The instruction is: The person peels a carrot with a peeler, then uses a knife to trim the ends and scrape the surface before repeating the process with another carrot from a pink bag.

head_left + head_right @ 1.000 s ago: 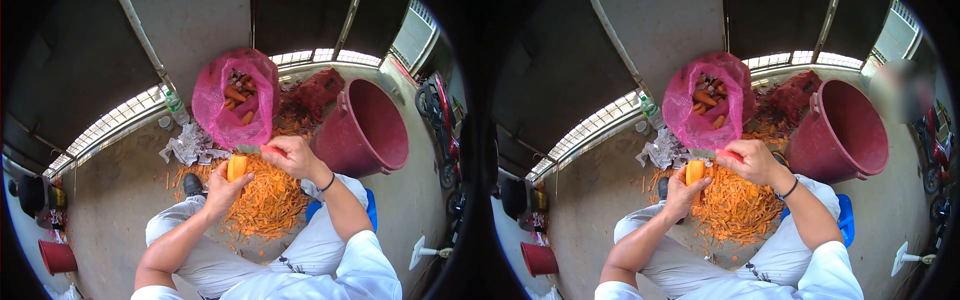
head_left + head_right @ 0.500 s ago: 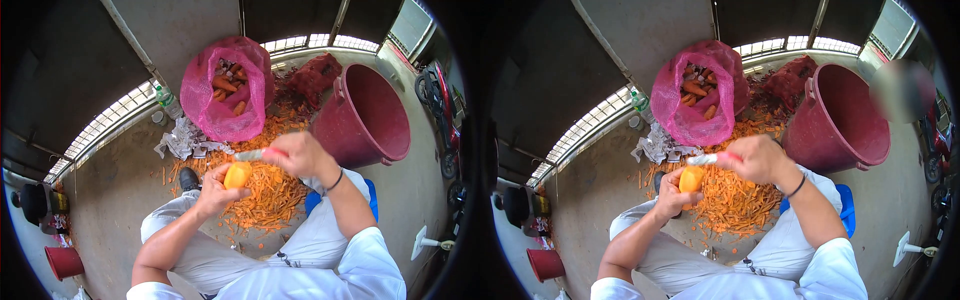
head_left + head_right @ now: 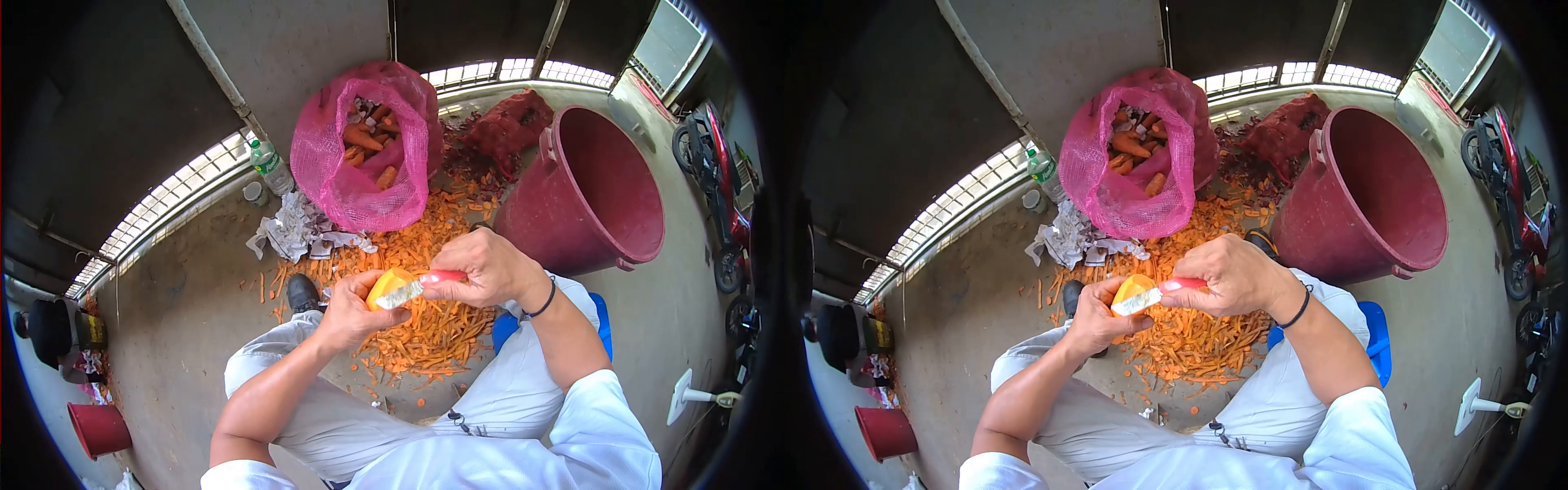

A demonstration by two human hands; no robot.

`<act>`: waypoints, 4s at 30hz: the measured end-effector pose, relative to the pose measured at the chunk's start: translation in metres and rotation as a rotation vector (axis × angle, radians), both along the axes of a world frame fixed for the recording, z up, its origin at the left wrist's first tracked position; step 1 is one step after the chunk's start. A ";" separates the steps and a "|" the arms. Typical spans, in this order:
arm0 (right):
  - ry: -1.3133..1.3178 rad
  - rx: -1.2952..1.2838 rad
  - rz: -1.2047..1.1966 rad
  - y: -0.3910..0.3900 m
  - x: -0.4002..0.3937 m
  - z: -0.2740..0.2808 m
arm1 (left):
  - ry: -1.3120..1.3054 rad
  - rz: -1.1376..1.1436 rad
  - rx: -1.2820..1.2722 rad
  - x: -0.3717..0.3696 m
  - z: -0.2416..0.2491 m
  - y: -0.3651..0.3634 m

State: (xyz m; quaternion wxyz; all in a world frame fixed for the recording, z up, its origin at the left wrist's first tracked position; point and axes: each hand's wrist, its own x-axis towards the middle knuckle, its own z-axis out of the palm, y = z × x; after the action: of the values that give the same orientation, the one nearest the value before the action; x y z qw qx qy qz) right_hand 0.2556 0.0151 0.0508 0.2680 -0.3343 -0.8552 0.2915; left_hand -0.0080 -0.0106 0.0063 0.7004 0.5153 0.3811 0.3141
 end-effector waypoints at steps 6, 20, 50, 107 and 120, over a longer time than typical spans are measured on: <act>0.030 0.060 0.097 -0.006 0.000 0.011 | 0.044 -0.114 0.059 -0.008 0.003 -0.001; 0.197 -0.293 -0.166 0.008 0.015 -0.012 | -0.073 0.034 -0.050 -0.009 0.004 -0.004; 0.077 0.059 0.007 -0.014 -0.012 0.005 | 0.008 0.116 0.122 0.004 0.003 -0.004; 0.773 -0.966 -0.250 -0.016 -0.046 -0.036 | -0.360 0.379 -0.079 0.014 -0.009 0.002; 0.107 -0.166 -0.173 -0.004 -0.009 0.002 | 0.197 0.197 0.286 0.005 -0.010 0.002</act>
State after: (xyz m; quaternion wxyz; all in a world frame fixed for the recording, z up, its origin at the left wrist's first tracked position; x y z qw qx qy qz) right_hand 0.2463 0.0114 0.0526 0.3088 -0.4118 -0.7807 0.3544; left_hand -0.0028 -0.0091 -0.0042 0.5453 0.5978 0.4480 0.3802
